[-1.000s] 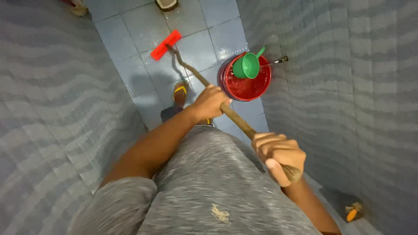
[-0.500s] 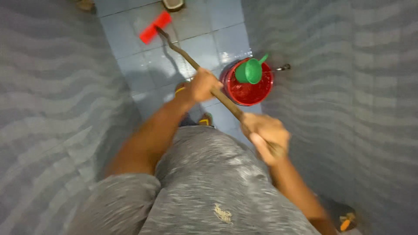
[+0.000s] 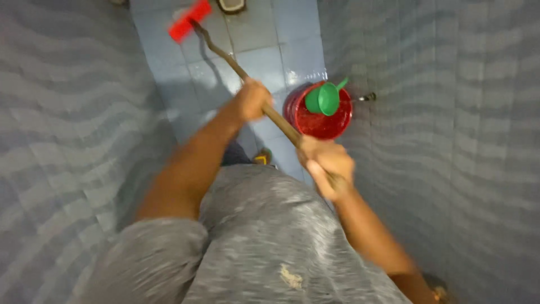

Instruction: Scrubbing the floor of a bathroom with a long-handled brush.

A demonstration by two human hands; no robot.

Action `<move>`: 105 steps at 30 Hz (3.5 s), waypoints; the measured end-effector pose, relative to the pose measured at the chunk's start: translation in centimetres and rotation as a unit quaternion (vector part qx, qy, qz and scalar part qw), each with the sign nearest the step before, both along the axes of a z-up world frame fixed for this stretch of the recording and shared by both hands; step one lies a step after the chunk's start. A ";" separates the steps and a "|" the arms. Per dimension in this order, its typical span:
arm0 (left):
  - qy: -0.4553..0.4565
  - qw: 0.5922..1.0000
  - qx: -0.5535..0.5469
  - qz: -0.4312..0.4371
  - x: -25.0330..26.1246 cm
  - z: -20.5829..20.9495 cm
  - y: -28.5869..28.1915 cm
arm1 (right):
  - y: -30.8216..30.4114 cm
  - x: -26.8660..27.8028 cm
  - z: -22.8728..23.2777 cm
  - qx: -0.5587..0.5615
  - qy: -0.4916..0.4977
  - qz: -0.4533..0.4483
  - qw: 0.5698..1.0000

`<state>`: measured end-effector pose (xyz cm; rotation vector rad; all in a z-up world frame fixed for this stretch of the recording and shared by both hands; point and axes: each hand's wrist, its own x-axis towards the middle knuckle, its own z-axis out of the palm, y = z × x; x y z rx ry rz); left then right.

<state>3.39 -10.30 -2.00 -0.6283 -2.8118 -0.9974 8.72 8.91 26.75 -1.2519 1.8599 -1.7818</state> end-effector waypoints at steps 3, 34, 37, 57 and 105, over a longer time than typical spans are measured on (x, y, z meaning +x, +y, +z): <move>-0.056 0.994 0.091 -0.019 3.4 6.1 2.2 | 2.9 0.8 3.0 0.026 -0.001 0.006 1.000; -0.014 0.983 0.045 0.177 2.3 -0.3 -8.5 | -6.3 -3.2 -2.1 -0.052 0.012 0.130 0.990; -0.045 0.989 0.122 0.063 3.8 3.5 -7.4 | -5.5 -2.6 0.2 -0.021 0.006 0.142 0.990; -0.037 0.993 0.004 0.115 -0.7 1.5 -13.9 | -11.0 -6.1 -3.8 -0.080 0.017 0.103 0.991; -0.096 0.987 0.106 0.067 19.5 5.0 12.5 | 15.7 17.0 -3.3 -0.222 -0.147 -0.095 0.959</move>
